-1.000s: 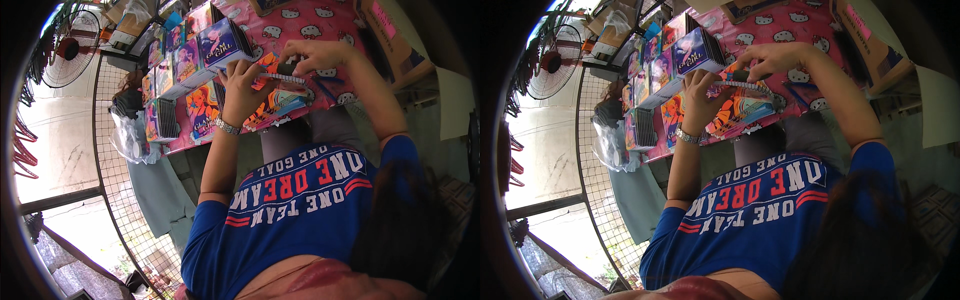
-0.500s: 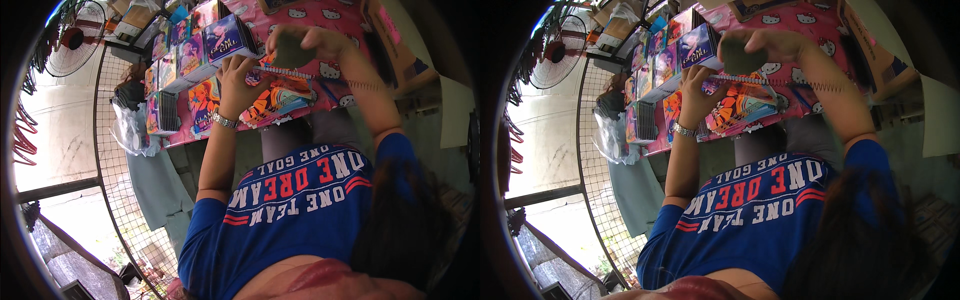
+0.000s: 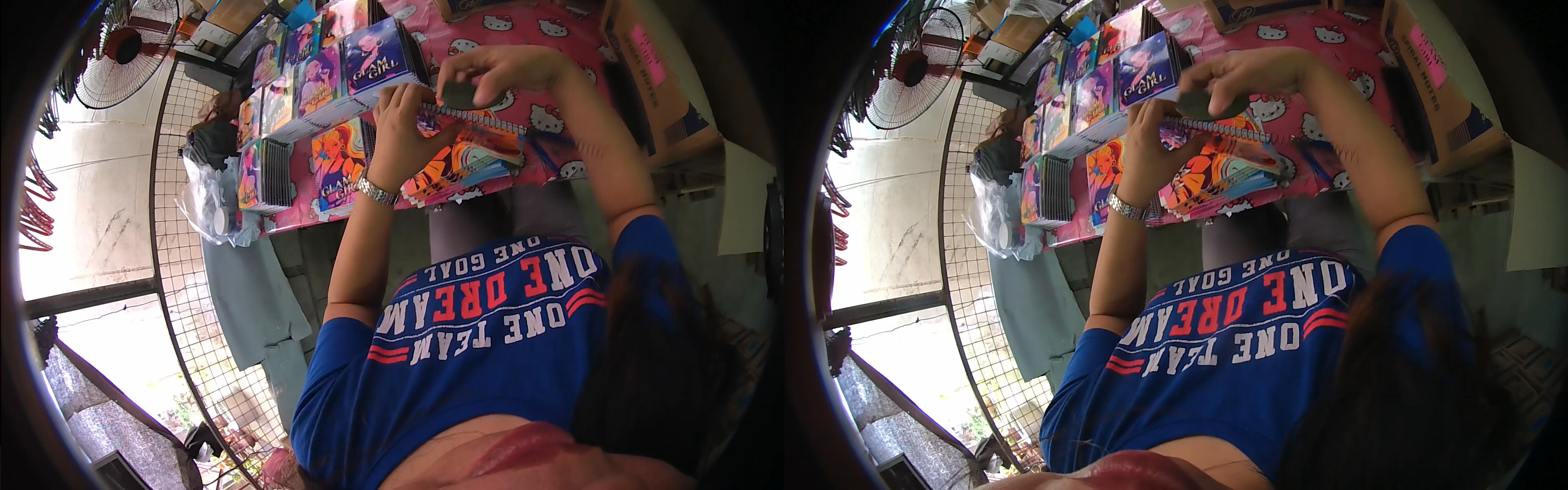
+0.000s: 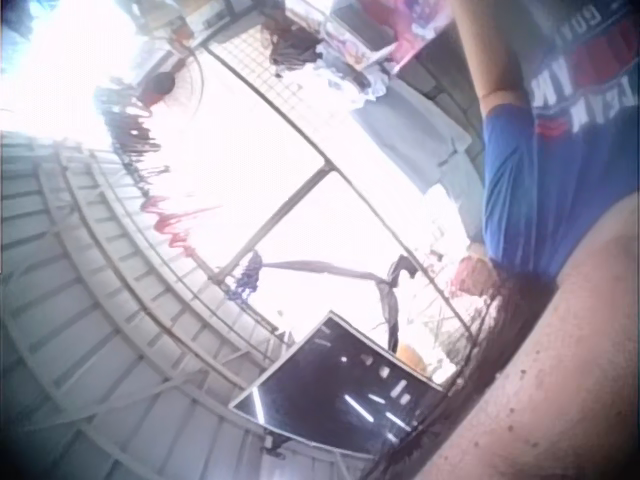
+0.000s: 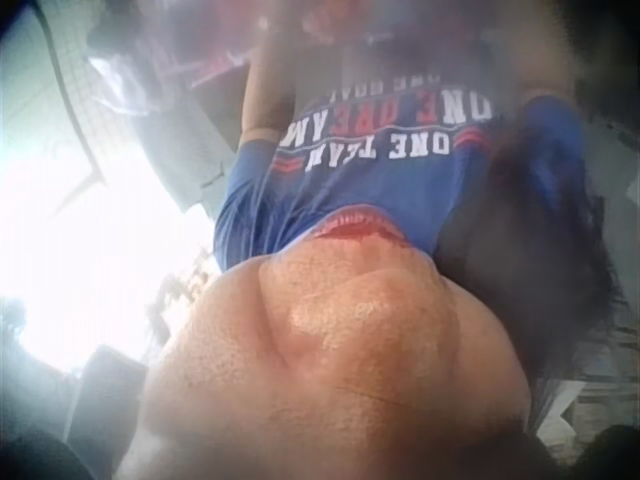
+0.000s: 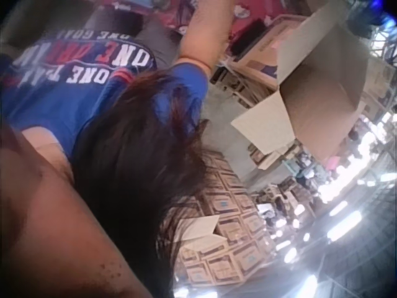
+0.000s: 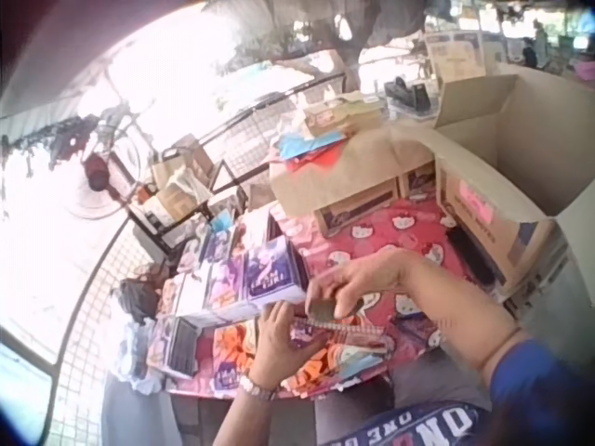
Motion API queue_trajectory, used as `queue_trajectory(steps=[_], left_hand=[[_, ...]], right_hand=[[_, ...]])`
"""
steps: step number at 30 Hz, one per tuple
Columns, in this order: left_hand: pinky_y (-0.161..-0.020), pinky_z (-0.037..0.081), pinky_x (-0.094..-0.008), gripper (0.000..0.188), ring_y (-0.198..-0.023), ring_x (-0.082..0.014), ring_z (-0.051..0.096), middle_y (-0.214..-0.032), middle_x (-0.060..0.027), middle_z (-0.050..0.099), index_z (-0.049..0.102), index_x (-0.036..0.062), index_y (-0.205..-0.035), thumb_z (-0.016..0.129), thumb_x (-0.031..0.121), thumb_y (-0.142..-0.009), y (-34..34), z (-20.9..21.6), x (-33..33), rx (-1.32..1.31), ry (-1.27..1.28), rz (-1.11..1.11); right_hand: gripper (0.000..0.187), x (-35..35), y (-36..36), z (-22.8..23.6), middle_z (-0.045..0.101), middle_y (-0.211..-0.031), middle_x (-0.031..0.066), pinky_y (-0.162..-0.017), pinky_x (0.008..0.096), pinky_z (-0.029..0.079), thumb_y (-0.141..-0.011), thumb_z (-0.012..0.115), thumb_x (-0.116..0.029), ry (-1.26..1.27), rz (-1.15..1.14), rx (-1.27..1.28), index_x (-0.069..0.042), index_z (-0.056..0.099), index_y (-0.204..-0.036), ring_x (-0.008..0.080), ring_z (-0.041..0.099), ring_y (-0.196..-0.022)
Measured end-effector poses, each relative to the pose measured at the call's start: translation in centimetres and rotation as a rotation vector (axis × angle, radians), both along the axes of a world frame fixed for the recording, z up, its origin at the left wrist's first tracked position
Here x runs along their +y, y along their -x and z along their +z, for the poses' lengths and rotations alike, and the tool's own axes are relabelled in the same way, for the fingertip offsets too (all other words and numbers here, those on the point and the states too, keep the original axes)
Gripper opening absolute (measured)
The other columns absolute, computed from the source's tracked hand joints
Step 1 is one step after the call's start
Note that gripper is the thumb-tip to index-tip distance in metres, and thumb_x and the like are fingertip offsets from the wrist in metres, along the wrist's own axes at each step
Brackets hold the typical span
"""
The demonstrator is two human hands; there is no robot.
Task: The person organizes a series of notebooks on a table by checking their spiral bindings and placing them into stacks.
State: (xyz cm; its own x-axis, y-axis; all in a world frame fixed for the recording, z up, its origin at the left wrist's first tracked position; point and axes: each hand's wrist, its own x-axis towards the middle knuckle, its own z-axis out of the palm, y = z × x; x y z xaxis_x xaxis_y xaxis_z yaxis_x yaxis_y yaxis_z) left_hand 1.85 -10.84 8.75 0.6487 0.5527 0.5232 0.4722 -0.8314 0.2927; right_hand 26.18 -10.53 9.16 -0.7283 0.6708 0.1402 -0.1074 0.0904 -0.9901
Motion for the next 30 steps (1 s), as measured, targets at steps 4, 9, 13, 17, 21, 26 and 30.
queue_trajectory(steps=[4, 9, 13, 17, 21, 26, 30], left_hand=[[-0.080, 0.048, -0.0408, 0.049, -0.095, -0.0307, 0.055, -0.094, -0.0105, 0.061, 0.059, 0.0036, -0.097, 0.089, 0.026, -0.066, 0.5, -0.3, -0.2, -0.010, 0.018, 0.010], [-0.080, 0.050, -0.0393, 0.045, -0.099, -0.0299, 0.057, -0.100, -0.0118, 0.061, 0.059, 0.0032, -0.103, 0.085, 0.022, -0.072, 1.0, -0.1, 0.6, 0.012, -0.014, 0.006], [-0.073, 0.051, -0.0333, 0.040, -0.086, -0.0209, 0.063, -0.105, -0.0105, 0.061, 0.060, 0.0034, -0.112, 0.080, 0.014, -0.079, 2.8, 0.5, 1.7, -0.021, 0.151, 0.062], [-0.066, 0.050, -0.0272, 0.037, -0.073, -0.0128, 0.061, -0.097, -0.0067, 0.064, 0.061, 0.0029, -0.110, 0.080, 0.015, -0.081, 3.3, 0.6, 2.1, 0.002, 0.408, 0.115], [-0.064, 0.048, -0.0241, 0.033, -0.073, -0.0076, 0.060, -0.089, -0.0031, 0.066, 0.060, 0.0017, -0.108, 0.079, 0.015, -0.084, 3.0, -0.3, 2.5, -0.050, 0.521, 0.059], [-0.065, 0.047, -0.0232, 0.027, -0.077, -0.0061, 0.059, -0.091, -0.0017, 0.066, 0.059, 0.0003, -0.108, 0.075, 0.009, -0.087, 2.7, -1.5, 3.2, -0.118, 0.611, -0.032], [-0.068, 0.050, -0.0264, 0.032, -0.077, -0.0106, 0.063, -0.091, -0.0052, 0.067, 0.060, 0.0016, -0.108, 0.077, 0.014, -0.084, 2.3, -1.6, 3.3, -0.124, 0.625, -0.022]], right_hand=[[0.056, 0.7, 1.0, -0.3, 0.060, -0.112, 0.0044, -0.094, 0.0283, 0.044, -0.065, 0.073, -0.027, 0.017, -0.085, -0.059, -0.009, 0.063, -0.118, 0.0158, 0.056, -0.106], [0.055, 1.6, 1.1, 0.1, 0.060, -0.108, 0.0045, -0.088, 0.0276, 0.047, -0.068, 0.072, -0.030, 0.081, -0.062, -0.083, -0.010, 0.063, -0.119, 0.0139, 0.056, -0.101], [0.057, 2.2, 1.4, 0.2, 0.060, -0.108, 0.0058, -0.086, 0.0289, 0.048, -0.069, 0.073, -0.034, 0.012, -0.053, -0.122, -0.009, 0.063, -0.120, 0.0158, 0.057, -0.098], [0.053, 2.8, 1.9, -0.2, 0.064, -0.115, 0.0072, -0.088, 0.0285, 0.048, -0.081, 0.069, -0.026, -0.024, 0.068, 0.096, -0.003, 0.056, -0.127, 0.0131, 0.060, -0.102], [0.058, 4.0, 1.4, -1.0, 0.062, -0.115, 0.0049, -0.093, 0.0293, 0.047, -0.072, 0.071, -0.029, -0.016, -0.019, -0.117, -0.004, 0.060, -0.123, 0.0134, 0.059, -0.107], [0.058, 3.4, 1.0, -1.4, 0.062, -0.114, 0.0052, -0.096, 0.0308, 0.047, -0.072, 0.071, -0.028, 0.119, -0.013, 0.036, -0.004, 0.060, -0.123, 0.0146, 0.059, -0.107], [0.058, 3.7, 1.0, -1.5, 0.063, -0.115, 0.0065, -0.092, 0.0299, 0.048, -0.074, 0.072, -0.031, 0.136, 0.045, 0.297, -0.001, 0.060, -0.123, 0.0147, 0.060, -0.104]])
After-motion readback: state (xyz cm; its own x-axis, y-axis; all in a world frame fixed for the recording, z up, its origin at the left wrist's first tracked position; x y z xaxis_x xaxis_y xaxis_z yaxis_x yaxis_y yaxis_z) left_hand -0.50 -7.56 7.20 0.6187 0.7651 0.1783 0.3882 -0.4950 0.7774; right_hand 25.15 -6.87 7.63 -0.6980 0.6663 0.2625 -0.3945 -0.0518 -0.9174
